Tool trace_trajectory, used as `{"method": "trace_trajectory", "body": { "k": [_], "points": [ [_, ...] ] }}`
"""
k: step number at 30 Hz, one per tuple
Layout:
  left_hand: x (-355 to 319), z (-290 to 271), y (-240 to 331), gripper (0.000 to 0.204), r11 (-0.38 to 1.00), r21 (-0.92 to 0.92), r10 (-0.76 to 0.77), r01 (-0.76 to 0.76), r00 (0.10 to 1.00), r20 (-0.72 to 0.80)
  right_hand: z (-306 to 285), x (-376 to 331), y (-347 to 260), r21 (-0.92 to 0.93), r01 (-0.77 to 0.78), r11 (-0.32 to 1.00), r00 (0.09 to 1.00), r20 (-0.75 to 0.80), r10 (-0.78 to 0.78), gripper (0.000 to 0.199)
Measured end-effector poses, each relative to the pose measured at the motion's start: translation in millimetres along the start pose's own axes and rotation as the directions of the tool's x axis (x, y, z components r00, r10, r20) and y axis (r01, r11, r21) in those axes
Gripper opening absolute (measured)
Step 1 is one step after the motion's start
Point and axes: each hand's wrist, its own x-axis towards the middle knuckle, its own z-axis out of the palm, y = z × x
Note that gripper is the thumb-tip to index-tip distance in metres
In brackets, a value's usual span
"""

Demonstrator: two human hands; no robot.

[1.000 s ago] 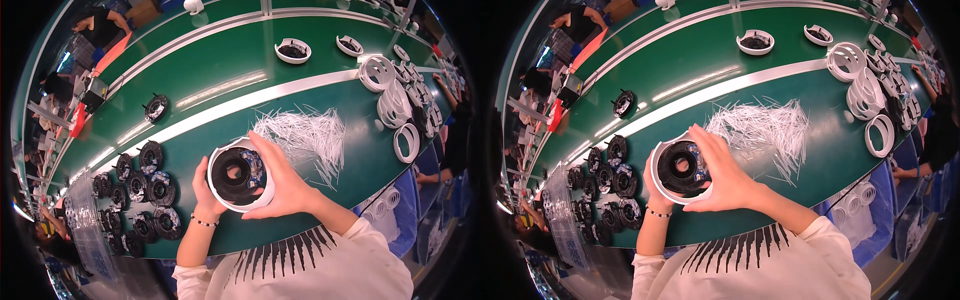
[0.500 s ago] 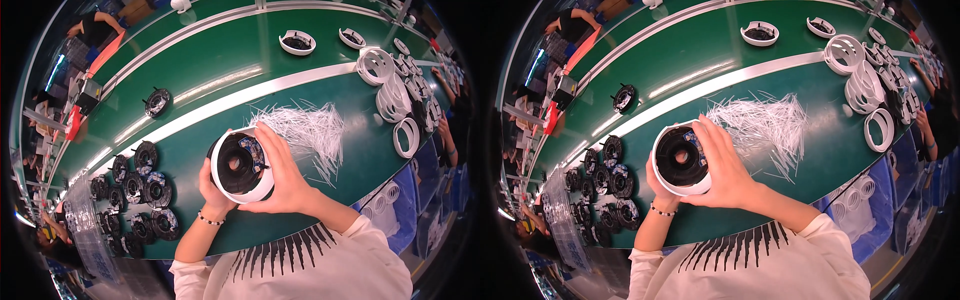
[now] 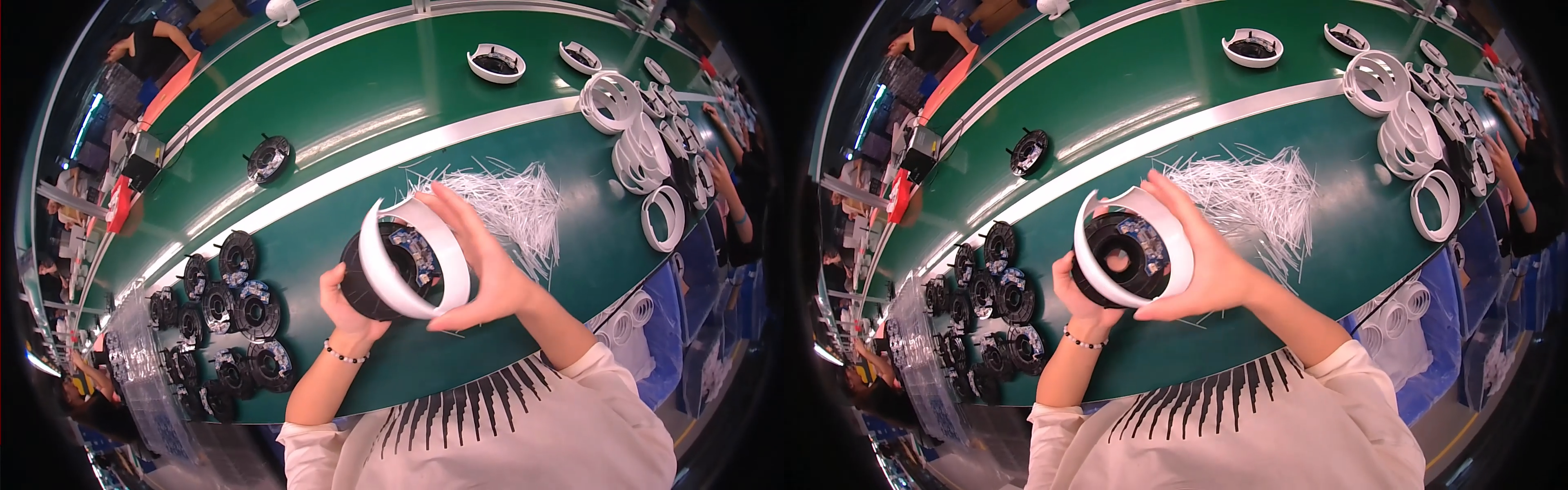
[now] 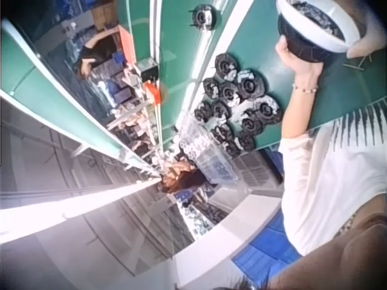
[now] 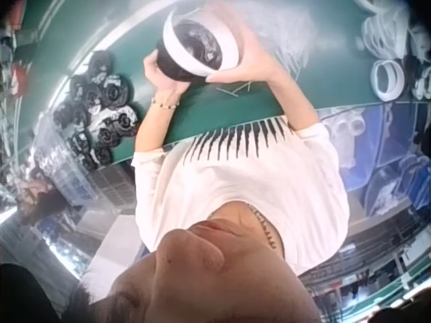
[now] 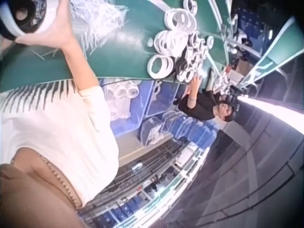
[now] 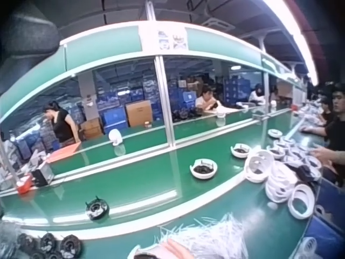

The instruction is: Assembling the internal modules and housings of dome-style security cameras on a production line.

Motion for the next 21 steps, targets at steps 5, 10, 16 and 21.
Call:
{"method": "trace_trajectory", "body": {
  "k": [5, 10, 16, 21],
  "points": [
    [-1, -5, 10, 0.077, 0.998, -0.056, -0.021, 0.024, 0.999, 0.048, 4, -7, -3, 0.231, -0.108, 0.967, 0.983, -0.123, 0.139, 0.117],
    [5, 7, -1, 0.074, 0.994, -0.103, 0.045, -0.026, 0.981, 0.189, 23, -10, -17, -0.417, -0.023, 0.909, 0.996, -0.087, -0.015, 0.107],
    [0, 18, -3, 0.071, 0.995, -0.066, 0.089, -0.076, 0.971, 0.22, 32, -6, -16, -0.629, 0.063, 0.775, 0.99, -0.061, -0.129, 0.103],
    [-1, 18, 0, 0.095, 0.985, -0.165, 0.006, 0.041, 0.963, 0.271, 21, -1, -21, -0.612, 0.086, 0.786, 0.994, 0.004, -0.106, 0.105]
  ]
}}
